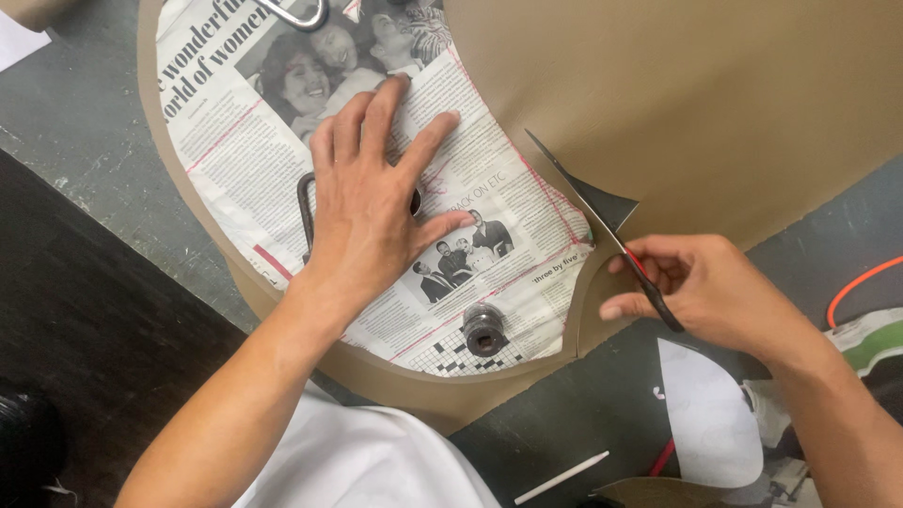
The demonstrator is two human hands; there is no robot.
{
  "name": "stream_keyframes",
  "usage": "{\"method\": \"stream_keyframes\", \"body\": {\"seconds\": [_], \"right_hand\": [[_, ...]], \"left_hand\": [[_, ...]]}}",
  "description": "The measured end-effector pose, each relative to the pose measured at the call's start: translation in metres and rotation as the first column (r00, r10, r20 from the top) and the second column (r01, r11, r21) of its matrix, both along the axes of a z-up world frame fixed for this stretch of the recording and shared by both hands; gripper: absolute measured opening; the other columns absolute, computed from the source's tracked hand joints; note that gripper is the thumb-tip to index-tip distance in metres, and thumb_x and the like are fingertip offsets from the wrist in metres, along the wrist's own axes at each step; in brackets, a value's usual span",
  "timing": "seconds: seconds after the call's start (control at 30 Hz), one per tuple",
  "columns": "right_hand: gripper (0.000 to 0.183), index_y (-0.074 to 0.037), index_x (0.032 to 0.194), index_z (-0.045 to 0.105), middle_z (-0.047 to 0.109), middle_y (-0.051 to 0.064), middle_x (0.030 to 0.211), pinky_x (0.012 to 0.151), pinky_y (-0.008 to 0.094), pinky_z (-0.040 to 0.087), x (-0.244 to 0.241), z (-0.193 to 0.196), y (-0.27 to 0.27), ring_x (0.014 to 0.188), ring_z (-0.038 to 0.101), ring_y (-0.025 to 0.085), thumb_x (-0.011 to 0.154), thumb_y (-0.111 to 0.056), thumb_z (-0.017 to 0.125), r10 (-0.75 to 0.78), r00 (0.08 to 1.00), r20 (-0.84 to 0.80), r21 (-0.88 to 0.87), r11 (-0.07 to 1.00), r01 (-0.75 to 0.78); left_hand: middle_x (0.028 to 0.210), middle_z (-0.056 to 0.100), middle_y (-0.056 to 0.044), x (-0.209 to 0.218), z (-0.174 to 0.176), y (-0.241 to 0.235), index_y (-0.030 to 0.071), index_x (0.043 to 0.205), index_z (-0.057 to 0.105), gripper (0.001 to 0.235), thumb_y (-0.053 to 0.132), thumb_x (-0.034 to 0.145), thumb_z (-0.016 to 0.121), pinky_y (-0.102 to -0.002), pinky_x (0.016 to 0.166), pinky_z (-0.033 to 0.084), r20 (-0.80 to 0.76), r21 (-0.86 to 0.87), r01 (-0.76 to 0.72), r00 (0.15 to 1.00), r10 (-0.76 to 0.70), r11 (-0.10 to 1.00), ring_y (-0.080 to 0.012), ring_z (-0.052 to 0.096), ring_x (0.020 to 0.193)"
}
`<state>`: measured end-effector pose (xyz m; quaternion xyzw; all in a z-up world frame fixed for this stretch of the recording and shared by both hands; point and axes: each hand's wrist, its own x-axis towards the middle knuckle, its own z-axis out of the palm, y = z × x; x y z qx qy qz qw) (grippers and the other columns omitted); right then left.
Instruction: The person places a newspaper template on a large sheet of cardboard and secures it with a padlock and metal weights. They then use scissors to cut the cardboard along the template's outline, completing the cut shape by the end of the clip.
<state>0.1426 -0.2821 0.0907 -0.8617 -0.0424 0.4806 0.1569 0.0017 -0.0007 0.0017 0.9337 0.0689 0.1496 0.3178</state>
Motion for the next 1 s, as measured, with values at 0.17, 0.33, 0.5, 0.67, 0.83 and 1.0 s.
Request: {"method": "stream_keyframes", "body": {"seconds": [0.17,0.33,0.5,0.67,0.83,1.0], "right_hand": [[0.043,-0.001,0.098,0.078,0.058,0.000,0.063,0.058,0.026,0.043,-0.002,-0.002,0.009,0.062,0.052,0.009,0.067,-0.026,0.094,-0.031,1.000,-0.008,0.011,0.999,0.031],[0.044,-0.001,0.098,0.077,0.050,0.000,0.065,0.055,0.029,0.037,-0.006,0.000,0.013,0.061,0.044,0.010,0.067,-0.025,0.094,-0.034,0.999,0.020,0.002,0.999,0.034],[0.045,-0.002,0.103,0.079,0.058,-0.004,0.068,0.056,0.027,0.041,-0.010,-0.003,0.021,0.063,0.048,0.007,0.065,-0.022,0.091,-0.071,0.997,0.001,0.076,0.995,0.071],[0.048,-0.003,0.107,0.077,0.068,-0.005,0.070,0.058,0.024,0.045,-0.010,-0.002,0.029,0.064,0.056,0.005,0.065,-0.022,0.089,-0.087,0.996,-0.016,0.140,0.986,0.088],[0.046,0.000,0.105,0.079,0.061,-0.001,0.070,0.057,0.027,0.041,-0.012,-0.002,0.035,0.063,0.050,0.008,0.067,-0.021,0.092,-0.065,0.997,0.050,0.049,0.997,0.063],[0.045,-0.001,0.108,0.077,0.072,-0.003,0.077,0.060,0.023,0.047,-0.015,-0.002,0.045,0.068,0.059,0.004,0.069,-0.021,0.089,-0.102,0.994,-0.024,0.213,0.971,0.105]], "left_hand": [[0.154,0.039,-0.022,0.001,0.002,0.002,0.014,0.144,0.058,0.091,0.045,0.067,0.095,-0.056,0.113,0.029,0.008,0.010,0.002,1.000,-0.002,1.000,-0.0404,0.037,0.139],[0.154,0.038,-0.022,0.001,0.000,0.001,0.015,0.146,0.056,0.092,0.045,0.067,0.094,-0.057,0.112,0.028,-0.010,0.001,0.012,1.000,-0.012,1.000,-0.0410,0.036,0.139],[0.153,0.037,-0.023,0.001,0.000,0.001,0.015,0.147,0.056,0.093,0.045,0.067,0.093,-0.057,0.111,0.028,-0.024,0.002,0.018,1.000,-0.017,1.000,-0.0414,0.036,0.138],[0.153,0.037,-0.023,0.001,0.000,0.002,0.015,0.145,0.056,0.091,0.045,0.067,0.093,-0.057,0.111,0.028,0.001,0.001,0.013,1.000,-0.013,1.000,-0.0405,0.036,0.138],[0.153,0.038,-0.023,0.001,0.000,0.003,0.015,0.145,0.056,0.091,0.044,0.067,0.093,-0.056,0.110,0.029,-0.004,0.004,0.012,1.000,-0.012,1.000,-0.0403,0.036,0.138],[0.153,0.038,-0.023,0.002,0.001,0.002,0.014,0.146,0.055,0.094,0.042,0.065,0.093,-0.057,0.109,0.029,-0.011,-0.022,0.018,1.000,-0.018,1.000,-0.0410,0.036,0.137]]}}
